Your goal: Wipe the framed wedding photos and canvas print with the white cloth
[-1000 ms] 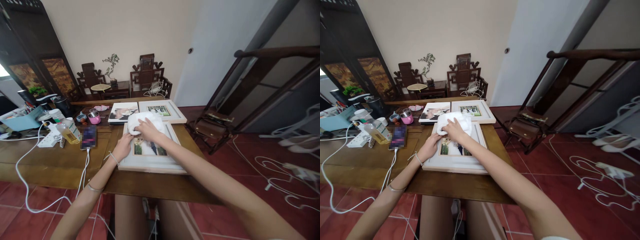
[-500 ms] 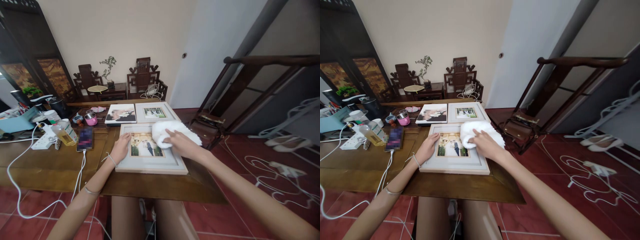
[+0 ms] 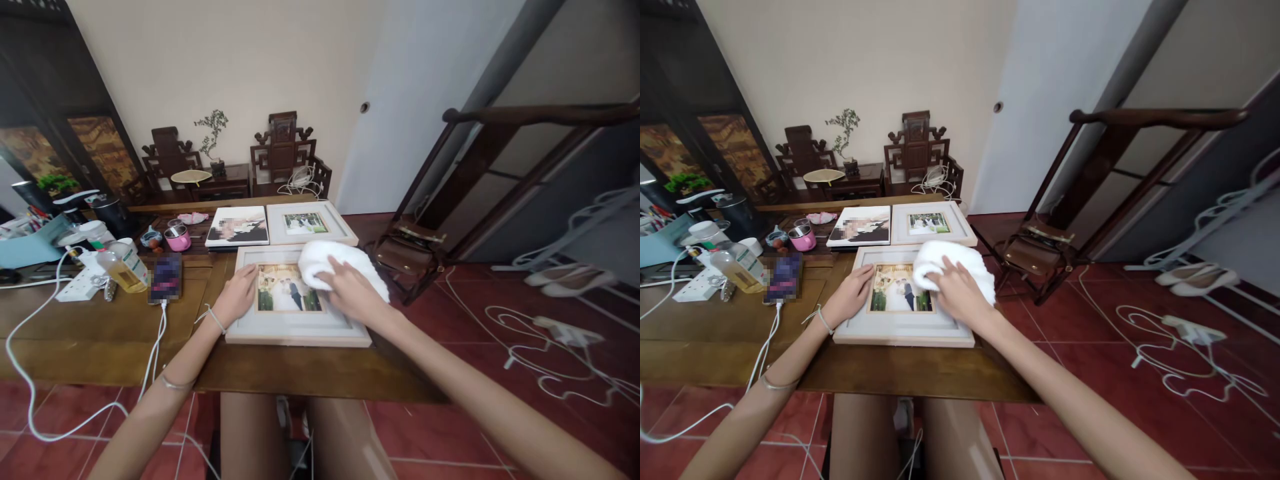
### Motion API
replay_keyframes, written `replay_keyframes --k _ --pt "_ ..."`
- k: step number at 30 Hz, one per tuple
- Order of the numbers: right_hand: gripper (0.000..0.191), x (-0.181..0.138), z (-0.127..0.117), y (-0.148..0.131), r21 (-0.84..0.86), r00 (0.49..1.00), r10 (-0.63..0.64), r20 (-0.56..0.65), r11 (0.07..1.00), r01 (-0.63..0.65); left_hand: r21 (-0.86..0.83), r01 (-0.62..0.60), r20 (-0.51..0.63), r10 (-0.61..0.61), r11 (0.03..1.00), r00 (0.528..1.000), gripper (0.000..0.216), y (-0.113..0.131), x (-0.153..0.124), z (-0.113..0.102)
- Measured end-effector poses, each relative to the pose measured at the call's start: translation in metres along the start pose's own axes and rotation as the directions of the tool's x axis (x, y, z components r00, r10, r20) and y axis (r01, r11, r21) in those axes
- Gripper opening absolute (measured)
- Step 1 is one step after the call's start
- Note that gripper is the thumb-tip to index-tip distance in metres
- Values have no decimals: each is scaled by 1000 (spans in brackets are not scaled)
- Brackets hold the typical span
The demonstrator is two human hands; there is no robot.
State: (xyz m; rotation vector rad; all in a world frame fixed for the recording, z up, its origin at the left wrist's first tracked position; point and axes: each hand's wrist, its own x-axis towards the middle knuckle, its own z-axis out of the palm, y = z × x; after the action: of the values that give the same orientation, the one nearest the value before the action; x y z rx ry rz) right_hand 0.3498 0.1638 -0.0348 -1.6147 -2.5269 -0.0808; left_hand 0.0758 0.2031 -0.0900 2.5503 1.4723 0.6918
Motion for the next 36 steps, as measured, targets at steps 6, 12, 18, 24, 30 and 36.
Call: replay_keyframes --k 6,12,18,24,30,36 --pt "51 65 15 13 -76 999 -9 -32 997 6 5 48 25 -48 999 999 44 4 1 -2" --pt "49 3 4 -9 -35 979 -162 120 985 168 0 79 -7 -79 997 997 39 6 2 -1" --pt "59 -79 -37 -53 188 946 -205 251 969 160 7 72 -28 -71 997 997 39 8 1 0" --pt "68 -61 -6 -50 146 980 -169 105 977 153 2 51 -29 -51 999 998 39 5 0 1" --pt "60 28 23 0 -57 995 -60 -80 997 55 3 43 -29 -42 999 999 39 5 0 1" --pt "55 53 21 2 -145 984 -176 11 974 176 -24 66 -46 -67 998 997 40 5 1 1"
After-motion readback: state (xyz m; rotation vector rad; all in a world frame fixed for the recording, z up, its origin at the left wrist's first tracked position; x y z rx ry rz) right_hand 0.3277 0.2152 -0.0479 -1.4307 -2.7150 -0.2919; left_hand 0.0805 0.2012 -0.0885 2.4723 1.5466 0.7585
